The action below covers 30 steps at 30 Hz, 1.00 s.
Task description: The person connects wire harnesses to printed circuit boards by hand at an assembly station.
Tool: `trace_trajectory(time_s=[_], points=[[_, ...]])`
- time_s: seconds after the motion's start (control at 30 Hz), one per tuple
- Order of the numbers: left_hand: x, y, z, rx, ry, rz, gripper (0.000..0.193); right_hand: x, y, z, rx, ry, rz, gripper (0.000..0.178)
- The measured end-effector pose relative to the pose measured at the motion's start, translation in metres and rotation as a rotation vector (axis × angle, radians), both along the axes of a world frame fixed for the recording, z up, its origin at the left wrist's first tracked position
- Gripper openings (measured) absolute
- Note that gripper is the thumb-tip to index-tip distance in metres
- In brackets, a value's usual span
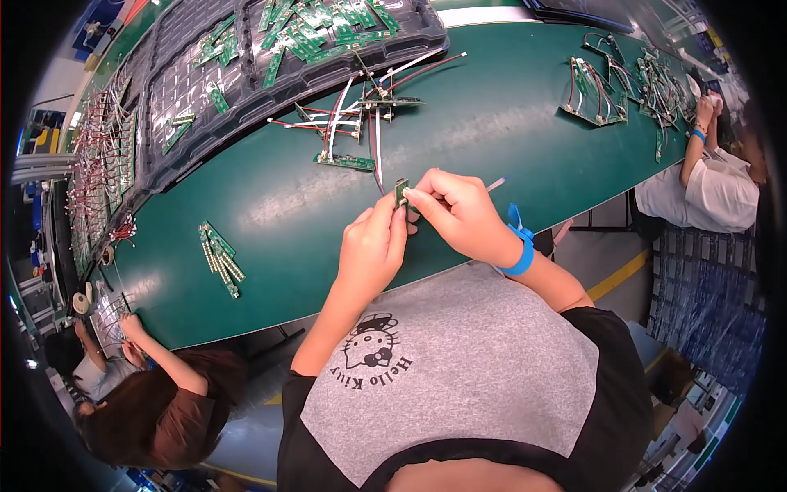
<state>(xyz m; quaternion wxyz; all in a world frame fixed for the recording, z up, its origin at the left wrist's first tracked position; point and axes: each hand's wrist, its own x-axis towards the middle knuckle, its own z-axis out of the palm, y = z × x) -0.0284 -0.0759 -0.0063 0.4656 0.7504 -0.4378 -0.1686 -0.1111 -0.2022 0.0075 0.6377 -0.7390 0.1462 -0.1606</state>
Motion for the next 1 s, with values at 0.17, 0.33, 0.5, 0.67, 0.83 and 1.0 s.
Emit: trace_trajectory(time_s=[0.17,0.33,0.5,0.67,0.83,1.0], points=[[-0.005,-0.002,0.011,0.035,0.165,0.04,0.016,0.0,-0.001,0.002,0.091,0.067,0.023,0.015],[0.001,0.004,0.001,0.047,0.372,-0.008,0.02,-0.001,-0.003,0.005,0.065,0.102,0.084,0.012],[0.004,0.003,-0.003,-0.026,0.625,0.015,0.025,-0.008,-0.014,0.015,-0.45,-0.178,-0.092,0.008],[0.011,0.01,-0.003,-0.086,0.827,0.029,0.03,-0.04,-0.035,0.032,-0.384,0.278,0.16,0.013],[0.012,0.01,-0.001,-0.083,0.858,0.009,0.025,-0.035,-0.038,0.004,-0.73,0.302,-0.226,0.011],[0.009,0.015,-0.004,0.025,0.798,-0.009,0.019,-0.023,-0.035,-0.007,-0.262,0.168,-0.233,0.011]])
